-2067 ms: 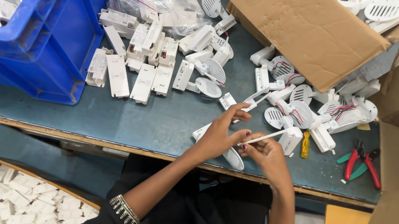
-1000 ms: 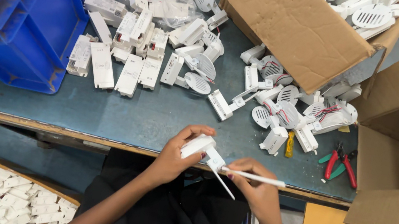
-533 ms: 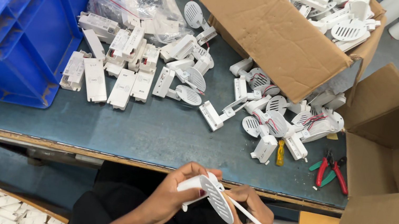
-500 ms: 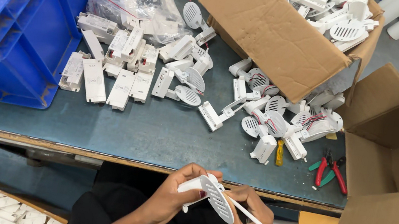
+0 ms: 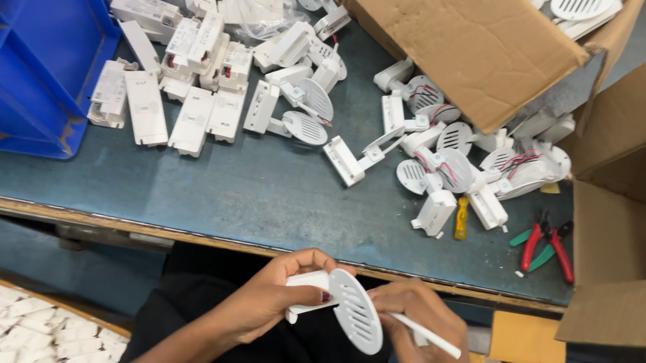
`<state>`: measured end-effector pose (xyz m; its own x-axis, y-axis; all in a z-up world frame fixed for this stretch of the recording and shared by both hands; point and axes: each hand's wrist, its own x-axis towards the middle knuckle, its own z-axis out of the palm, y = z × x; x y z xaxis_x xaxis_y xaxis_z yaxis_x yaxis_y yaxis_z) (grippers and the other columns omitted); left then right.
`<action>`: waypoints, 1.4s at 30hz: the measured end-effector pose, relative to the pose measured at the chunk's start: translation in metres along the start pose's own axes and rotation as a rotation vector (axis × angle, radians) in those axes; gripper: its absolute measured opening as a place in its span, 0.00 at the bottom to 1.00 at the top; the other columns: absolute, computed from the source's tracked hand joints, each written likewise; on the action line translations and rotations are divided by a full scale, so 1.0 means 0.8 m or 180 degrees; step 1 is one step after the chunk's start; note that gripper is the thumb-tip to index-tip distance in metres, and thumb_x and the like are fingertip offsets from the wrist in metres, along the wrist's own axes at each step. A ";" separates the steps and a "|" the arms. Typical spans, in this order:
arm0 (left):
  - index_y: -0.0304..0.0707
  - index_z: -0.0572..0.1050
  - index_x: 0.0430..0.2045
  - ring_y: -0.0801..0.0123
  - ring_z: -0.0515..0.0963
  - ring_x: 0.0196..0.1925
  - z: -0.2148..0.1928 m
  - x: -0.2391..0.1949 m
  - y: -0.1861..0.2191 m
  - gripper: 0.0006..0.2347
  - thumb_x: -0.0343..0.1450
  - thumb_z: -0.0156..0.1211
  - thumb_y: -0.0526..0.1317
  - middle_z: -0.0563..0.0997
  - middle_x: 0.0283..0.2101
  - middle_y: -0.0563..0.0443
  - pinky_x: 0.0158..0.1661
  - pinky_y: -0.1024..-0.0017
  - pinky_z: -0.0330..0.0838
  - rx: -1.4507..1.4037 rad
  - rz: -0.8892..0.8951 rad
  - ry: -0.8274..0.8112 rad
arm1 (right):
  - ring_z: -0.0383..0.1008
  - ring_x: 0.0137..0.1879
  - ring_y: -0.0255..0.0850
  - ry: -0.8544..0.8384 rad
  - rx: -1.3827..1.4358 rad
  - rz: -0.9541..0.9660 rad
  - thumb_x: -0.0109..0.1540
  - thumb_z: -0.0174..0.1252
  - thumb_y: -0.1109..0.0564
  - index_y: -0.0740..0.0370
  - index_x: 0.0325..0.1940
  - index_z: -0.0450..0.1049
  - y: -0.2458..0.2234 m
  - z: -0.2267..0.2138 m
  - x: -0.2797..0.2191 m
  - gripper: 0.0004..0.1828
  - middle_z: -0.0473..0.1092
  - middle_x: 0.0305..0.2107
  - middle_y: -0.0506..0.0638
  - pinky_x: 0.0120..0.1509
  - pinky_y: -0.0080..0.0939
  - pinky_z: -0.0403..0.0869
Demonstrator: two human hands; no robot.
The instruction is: The person assembles white plastic electrical components by inserting white zip ties into circular vents and securing them to rectangular housings. The person handles the parts by hand, repeatedly picking up components from a pile on the table and placing the assembled units into a cardboard box.
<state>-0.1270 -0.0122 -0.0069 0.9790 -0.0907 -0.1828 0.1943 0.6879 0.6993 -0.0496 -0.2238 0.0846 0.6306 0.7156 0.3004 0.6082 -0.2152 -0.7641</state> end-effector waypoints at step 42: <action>0.34 0.76 0.34 0.44 0.73 0.71 0.008 -0.033 0.024 0.09 0.65 0.61 0.23 0.69 0.70 0.34 0.62 0.62 0.71 0.3102 0.2420 0.0020 | 0.73 0.37 0.47 -0.1420 -0.0270 0.0466 0.65 0.58 0.53 0.65 0.39 0.75 0.021 -0.005 -0.006 0.11 0.71 0.29 0.54 0.43 0.43 0.71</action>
<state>-0.1487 -0.0013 0.0162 0.8637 0.1027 0.4934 -0.4556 -0.2593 0.8516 -0.0401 -0.2335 0.0726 0.4552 0.8852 -0.0957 0.5773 -0.3752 -0.7252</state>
